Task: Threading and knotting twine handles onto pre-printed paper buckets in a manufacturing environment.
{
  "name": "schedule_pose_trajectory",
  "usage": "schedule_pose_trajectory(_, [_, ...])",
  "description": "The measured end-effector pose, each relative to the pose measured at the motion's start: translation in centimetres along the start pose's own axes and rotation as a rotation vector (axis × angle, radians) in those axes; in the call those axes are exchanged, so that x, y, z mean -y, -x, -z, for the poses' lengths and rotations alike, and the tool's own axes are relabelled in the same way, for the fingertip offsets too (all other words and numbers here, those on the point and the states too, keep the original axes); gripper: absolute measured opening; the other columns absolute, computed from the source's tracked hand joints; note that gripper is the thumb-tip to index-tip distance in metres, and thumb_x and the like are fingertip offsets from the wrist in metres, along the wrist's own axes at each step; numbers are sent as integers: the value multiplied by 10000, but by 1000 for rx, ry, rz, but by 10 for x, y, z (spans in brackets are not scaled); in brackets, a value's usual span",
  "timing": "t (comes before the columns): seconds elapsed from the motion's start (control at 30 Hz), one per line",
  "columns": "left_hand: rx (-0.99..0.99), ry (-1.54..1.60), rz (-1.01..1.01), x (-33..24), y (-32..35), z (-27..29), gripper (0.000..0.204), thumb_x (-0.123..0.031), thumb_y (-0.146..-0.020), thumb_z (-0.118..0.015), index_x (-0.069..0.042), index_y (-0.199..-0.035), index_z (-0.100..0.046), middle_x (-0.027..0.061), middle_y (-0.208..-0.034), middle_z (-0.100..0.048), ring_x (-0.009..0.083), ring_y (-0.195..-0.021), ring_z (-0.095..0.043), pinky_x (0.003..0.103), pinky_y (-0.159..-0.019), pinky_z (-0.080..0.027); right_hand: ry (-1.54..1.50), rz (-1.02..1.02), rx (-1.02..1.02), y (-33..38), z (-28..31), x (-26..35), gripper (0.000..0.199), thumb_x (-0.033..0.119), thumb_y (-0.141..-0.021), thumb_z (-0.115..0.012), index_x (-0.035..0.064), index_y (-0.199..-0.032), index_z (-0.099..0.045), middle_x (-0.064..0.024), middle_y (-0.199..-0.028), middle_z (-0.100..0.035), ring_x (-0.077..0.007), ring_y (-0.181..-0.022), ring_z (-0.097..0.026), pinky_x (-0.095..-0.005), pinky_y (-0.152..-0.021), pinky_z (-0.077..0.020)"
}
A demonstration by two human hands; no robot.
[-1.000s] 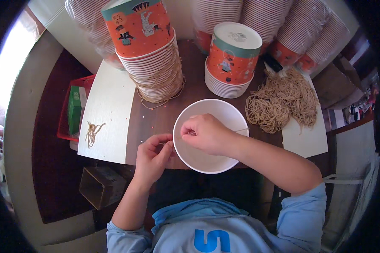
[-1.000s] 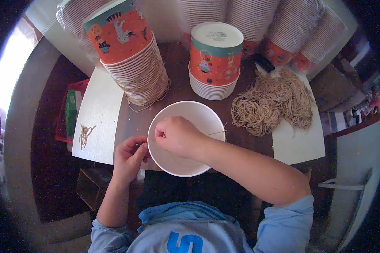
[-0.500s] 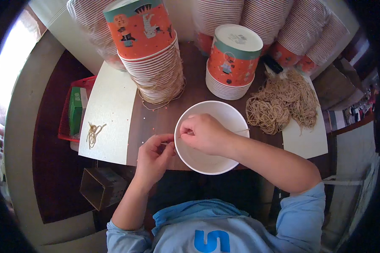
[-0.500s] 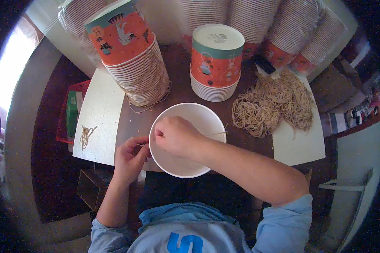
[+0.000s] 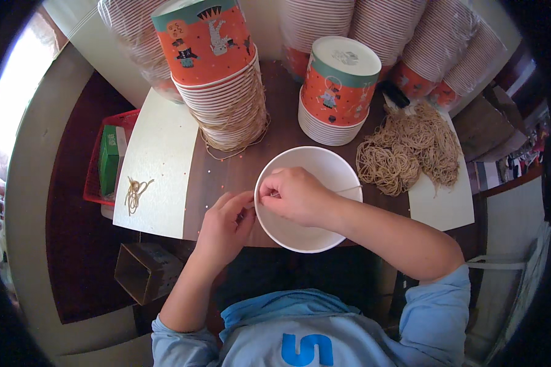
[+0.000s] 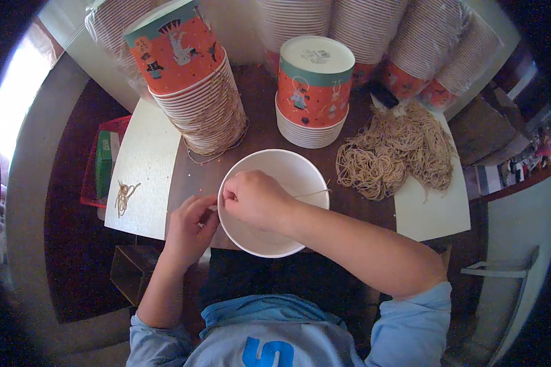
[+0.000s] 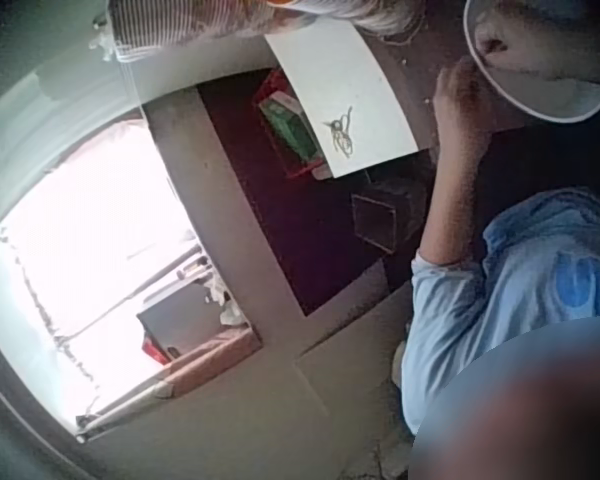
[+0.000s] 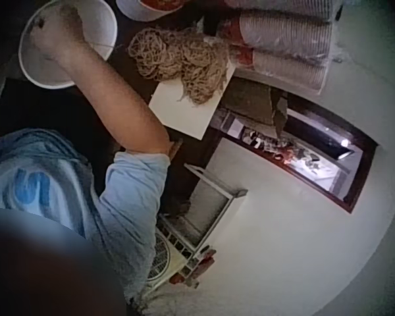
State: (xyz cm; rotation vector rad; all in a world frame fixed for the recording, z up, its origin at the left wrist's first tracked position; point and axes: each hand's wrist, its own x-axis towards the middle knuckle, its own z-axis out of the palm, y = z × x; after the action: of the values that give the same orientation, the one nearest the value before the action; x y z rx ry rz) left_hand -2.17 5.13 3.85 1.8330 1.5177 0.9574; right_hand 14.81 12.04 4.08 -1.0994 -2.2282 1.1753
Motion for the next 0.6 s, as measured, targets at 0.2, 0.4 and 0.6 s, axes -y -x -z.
schedule_pose_trajectory(0.2, [14, -155, -134, -3, 0, 1, 86, -30, -784, -601, -3, -865, -610, 156, -754, -581, 319, -661, -601, 356, -599, -492, 90, 45, 13, 0, 2, 4, 117, 138, -763, -592, 41, -778, -657, -118, -816, -622, -268, -733, -604, -359, -667, -485])
schedule_pose_trajectory(0.4, [24, 330, 268, 11, 13, -20, 48, -45, -809, -562, -8, -781, -574, 143, -806, -632, 278, -694, -628, 324, -632, -501, 219, 60, 48, 5, 16, 9, 166, 146, -767, -591, 41, -891, -626, -129, -840, -620, -294, -811, -603, -390, -697, -480])
schedule_pose_trajectory(0.6, [51, 1562, 705, 19, 39, -19, 99, -107, -842, -515, -55, -769, -559, 182, -1060, -620, 308, -942, -627, 415, -865, -480, 277, 56, -62, 52, 69, 61, 161, 98, -786, -591, 35, -934, -589, -142, -799, -601, -292, -696, -598, -372, -651, -479])
